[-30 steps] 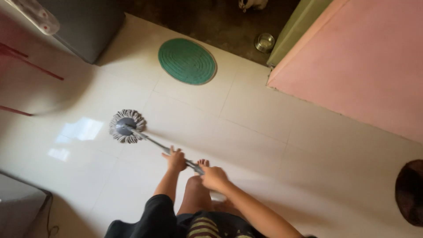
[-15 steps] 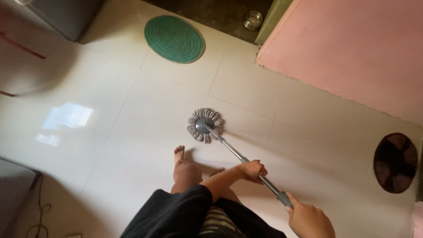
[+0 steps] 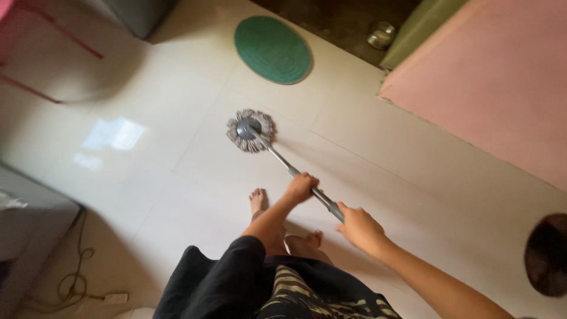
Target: Mopping the floor and then rinsing cleaning supplies in a bathroom.
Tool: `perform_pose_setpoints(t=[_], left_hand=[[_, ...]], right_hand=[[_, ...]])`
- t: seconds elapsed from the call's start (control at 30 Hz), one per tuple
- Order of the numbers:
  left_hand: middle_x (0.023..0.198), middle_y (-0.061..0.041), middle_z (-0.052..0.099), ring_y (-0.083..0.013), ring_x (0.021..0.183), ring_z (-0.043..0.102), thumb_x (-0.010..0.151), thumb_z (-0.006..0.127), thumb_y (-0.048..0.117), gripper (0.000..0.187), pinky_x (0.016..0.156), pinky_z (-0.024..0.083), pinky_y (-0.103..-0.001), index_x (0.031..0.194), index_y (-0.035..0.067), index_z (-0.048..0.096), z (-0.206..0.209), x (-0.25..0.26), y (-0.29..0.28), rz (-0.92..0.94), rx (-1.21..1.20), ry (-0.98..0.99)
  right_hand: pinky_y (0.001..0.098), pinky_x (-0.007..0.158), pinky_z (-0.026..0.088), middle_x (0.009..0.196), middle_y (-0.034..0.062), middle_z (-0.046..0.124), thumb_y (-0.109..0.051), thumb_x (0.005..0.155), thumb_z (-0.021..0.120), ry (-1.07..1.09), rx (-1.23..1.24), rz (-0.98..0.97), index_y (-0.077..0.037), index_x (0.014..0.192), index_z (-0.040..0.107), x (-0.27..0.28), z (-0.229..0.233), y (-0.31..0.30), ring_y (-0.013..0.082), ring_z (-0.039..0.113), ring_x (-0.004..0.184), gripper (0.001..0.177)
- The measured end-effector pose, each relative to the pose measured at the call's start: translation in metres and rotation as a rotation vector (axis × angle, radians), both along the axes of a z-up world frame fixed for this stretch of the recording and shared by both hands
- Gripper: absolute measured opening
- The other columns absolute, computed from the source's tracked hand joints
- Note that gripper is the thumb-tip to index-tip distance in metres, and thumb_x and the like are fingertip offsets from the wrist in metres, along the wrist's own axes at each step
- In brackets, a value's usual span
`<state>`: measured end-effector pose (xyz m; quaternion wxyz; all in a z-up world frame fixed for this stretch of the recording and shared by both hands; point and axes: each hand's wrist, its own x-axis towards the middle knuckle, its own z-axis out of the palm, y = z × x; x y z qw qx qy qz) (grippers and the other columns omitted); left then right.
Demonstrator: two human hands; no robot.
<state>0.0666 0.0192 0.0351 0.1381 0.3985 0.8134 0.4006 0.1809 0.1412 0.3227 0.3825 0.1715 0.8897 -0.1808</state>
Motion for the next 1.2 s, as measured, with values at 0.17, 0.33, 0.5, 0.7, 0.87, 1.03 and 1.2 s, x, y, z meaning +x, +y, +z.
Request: perform_pose_setpoints(t=[0.17, 0.33, 0.5, 0.7, 0.87, 1.03, 1.2], left_hand=[[0.110, -0.014, 0.066, -0.0382, 0.112, 0.057, 0.053, 0.091, 0.015, 0.048, 0.099, 0.047, -0.048, 0.095, 0.011, 0.067, -0.025, -0.120, -0.113, 0.332, -0.074, 0.061], [0.146, -0.012, 0.056, -0.0395, 0.141, 0.042, 0.052, 0.091, 0.015, 0.072, 0.113, 0.040, -0.048, 0.119, 0.015, 0.067, -0.054, -0.199, -0.208, 0.483, -0.162, 0.037], [0.126, -0.001, 0.065, -0.0314, 0.142, 0.041, 0.069, 0.082, 0.028, 0.036, 0.106, 0.023, -0.081, 0.104, 0.025, 0.074, -0.014, -0.209, -0.247, 0.246, -0.760, 0.197], [0.068, -0.011, 0.070, -0.0335, 0.071, 0.070, 0.068, 0.075, 0.040, 0.024, 0.076, 0.056, -0.046, 0.064, 0.016, 0.072, 0.013, -0.118, -0.137, -0.184, -0.363, 0.084], [0.062, -0.010, 0.065, -0.0338, 0.062, 0.066, 0.080, 0.072, 0.039, 0.028, 0.065, 0.055, -0.044, 0.063, 0.017, 0.069, 0.120, -0.070, -0.108, 0.021, -0.107, -0.033], [0.067, -0.010, 0.068, -0.0352, 0.064, 0.066, 0.071, 0.071, 0.029, 0.010, 0.063, 0.054, -0.047, 0.068, 0.020, 0.073, 0.071, -0.120, -0.143, 0.256, -0.008, -0.022], [0.076, -0.015, 0.070, -0.0375, 0.083, 0.066, 0.061, 0.076, 0.019, 0.010, 0.081, 0.054, -0.047, 0.068, 0.012, 0.074, -0.035, -0.193, -0.267, 0.484, -0.211, 0.123]], right_hand=[[0.0521, 0.079, 0.056, 0.098, 0.0198, 0.073, -0.023, 0.086, 0.076, 0.150, -0.066, 0.080, -0.016, 0.134, 0.053, -0.147, -0.086, -0.092, 0.0398, 0.071, 0.095, 0.054], [0.0523, 0.084, 0.057, 0.105, 0.0227, 0.073, -0.025, 0.088, 0.074, 0.230, -0.190, 0.082, -0.012, 0.131, 0.054, -0.268, -0.213, -0.189, 0.0421, 0.072, 0.099, 0.050], [0.0560, 0.086, 0.054, 0.103, 0.0305, 0.069, -0.031, 0.097, 0.059, 0.133, -0.165, 0.069, -0.018, 0.158, 0.022, -0.238, -0.246, -0.242, 0.0491, 0.069, 0.098, 0.072], [0.0546, 0.068, 0.055, 0.077, 0.0238, 0.073, -0.023, 0.088, 0.062, 0.077, -0.128, 0.025, -0.034, 0.154, 0.039, -0.132, -0.095, -0.118, 0.0422, 0.072, 0.072, 0.071], [0.0497, 0.075, 0.058, 0.083, 0.0214, 0.075, -0.027, 0.087, 0.067, -0.136, -0.002, 0.189, -0.035, 0.153, 0.038, -0.138, 0.010, -0.077, 0.0415, 0.074, 0.080, 0.073], [0.0503, 0.073, 0.059, 0.087, 0.0239, 0.073, -0.020, 0.087, 0.062, -0.082, -0.029, 0.263, -0.030, 0.152, 0.043, -0.211, -0.002, -0.129, 0.0432, 0.073, 0.080, 0.069], [0.0581, 0.079, 0.055, 0.099, 0.0254, 0.071, -0.012, 0.092, 0.051, 0.130, -0.159, 0.386, -0.019, 0.145, 0.049, -0.276, -0.138, -0.234, 0.0464, 0.070, 0.092, 0.053]])
